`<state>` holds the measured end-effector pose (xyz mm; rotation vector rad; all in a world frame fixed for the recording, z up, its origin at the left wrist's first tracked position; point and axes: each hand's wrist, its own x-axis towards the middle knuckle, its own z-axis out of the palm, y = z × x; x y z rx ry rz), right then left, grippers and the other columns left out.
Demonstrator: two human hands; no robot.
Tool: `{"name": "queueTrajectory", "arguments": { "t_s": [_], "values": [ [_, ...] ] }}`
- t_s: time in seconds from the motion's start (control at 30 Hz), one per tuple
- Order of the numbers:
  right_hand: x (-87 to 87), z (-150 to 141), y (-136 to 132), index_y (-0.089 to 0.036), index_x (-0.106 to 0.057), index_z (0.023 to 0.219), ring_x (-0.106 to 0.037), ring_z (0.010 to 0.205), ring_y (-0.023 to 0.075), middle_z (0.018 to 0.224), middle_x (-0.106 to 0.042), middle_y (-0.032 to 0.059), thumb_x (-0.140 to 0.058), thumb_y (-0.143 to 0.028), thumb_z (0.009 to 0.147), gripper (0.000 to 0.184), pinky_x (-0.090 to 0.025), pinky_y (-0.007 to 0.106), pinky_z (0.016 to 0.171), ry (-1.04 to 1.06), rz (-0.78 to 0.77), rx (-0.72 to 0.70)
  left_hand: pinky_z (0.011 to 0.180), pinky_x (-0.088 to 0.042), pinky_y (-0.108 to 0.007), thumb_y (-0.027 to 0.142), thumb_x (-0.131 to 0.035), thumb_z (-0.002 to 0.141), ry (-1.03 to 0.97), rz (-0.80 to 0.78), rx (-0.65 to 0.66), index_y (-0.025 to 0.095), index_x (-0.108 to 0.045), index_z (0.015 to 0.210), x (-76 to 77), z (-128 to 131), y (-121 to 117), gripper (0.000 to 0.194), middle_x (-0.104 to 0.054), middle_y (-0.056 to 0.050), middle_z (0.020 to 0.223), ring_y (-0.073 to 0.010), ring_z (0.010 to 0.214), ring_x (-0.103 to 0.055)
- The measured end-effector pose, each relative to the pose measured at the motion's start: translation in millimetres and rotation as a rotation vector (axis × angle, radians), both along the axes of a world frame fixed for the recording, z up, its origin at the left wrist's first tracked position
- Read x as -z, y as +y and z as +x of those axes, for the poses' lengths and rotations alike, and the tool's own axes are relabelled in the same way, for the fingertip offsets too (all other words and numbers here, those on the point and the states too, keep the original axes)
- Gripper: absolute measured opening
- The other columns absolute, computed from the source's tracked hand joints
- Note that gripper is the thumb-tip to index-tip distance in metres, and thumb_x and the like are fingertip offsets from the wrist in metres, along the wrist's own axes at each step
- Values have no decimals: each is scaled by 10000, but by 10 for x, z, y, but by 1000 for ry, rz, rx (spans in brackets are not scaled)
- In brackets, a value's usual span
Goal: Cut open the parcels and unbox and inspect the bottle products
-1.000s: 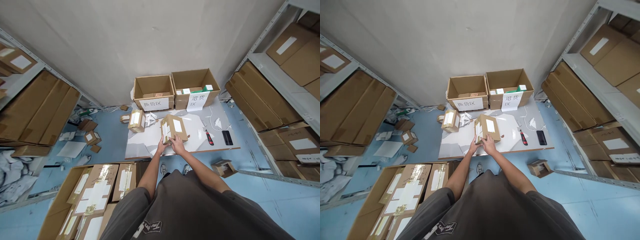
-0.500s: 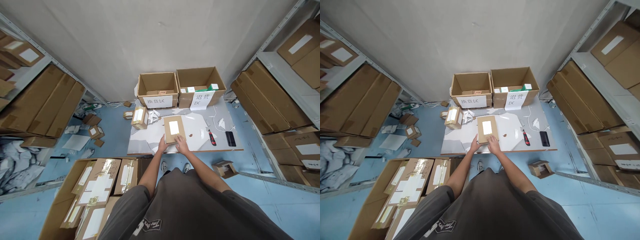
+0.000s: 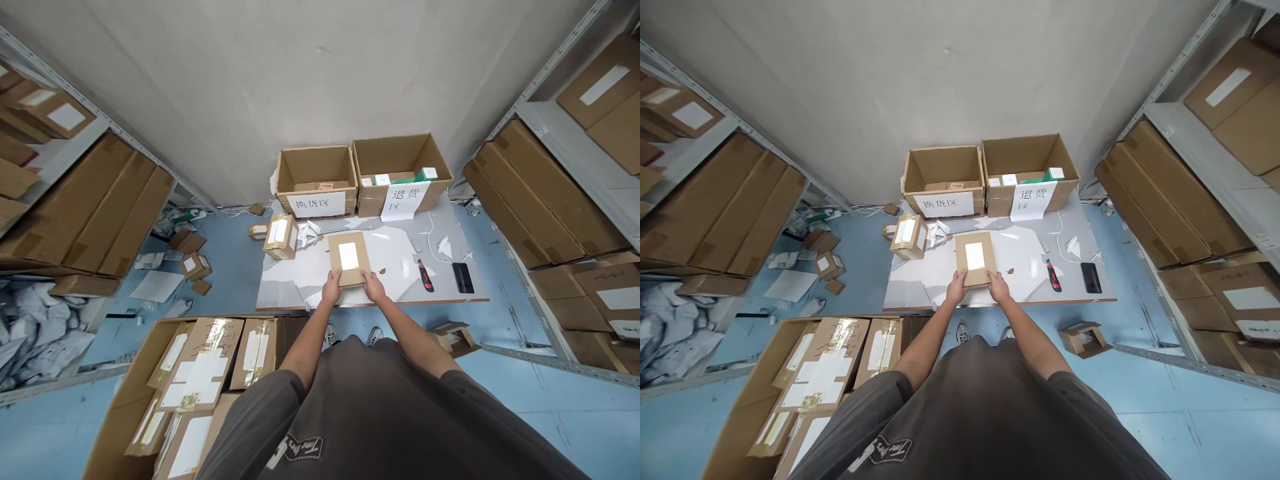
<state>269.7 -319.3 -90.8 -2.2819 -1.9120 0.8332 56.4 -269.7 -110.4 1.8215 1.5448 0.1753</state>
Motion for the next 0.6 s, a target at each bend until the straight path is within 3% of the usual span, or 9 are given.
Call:
{"name": "queueTrajectory", "arguments": {
  "t_s": [0.3, 0.43, 0.6],
  "values": [
    [7, 12, -25, -233, -418, 1665, -625, 1265, 279, 1506, -518, 176, -523, -170, 1018, 659, -513, 360, 1055, 22, 41, 5, 1216, -432, -454, 169, -774, 826, -162, 47, -70, 305, -358, 1698, 141, -67, -16, 976, -443, -151, 1636, -357, 1445, -549],
    [63, -55, -78, -188, -526, 1601, -554, 1355, 303, 1493, -543, 191, -511, -122, 973, 631, -484, 425, 1139, 67, 223, -50, 1269, -368, -445, 154, -786, 784, -322, 101, -108, 232, -319, 1714, 262, -256, 16, 1043, -521, -158, 1576, -329, 1495, -484],
    [5, -313, -120, -225, -598, 1554, -460, 1436, 359, 1517, -532, 183, -569, -100, 898, 669, -458, 554, 1171, 120, 535, -141, 1270, -354, -492, 201, -883, 713, -481, 67, -171, 154, -306, 1710, 365, -433, 37, 1153, -535, -192, 1577, -384, 1500, -469]
  ]
}}
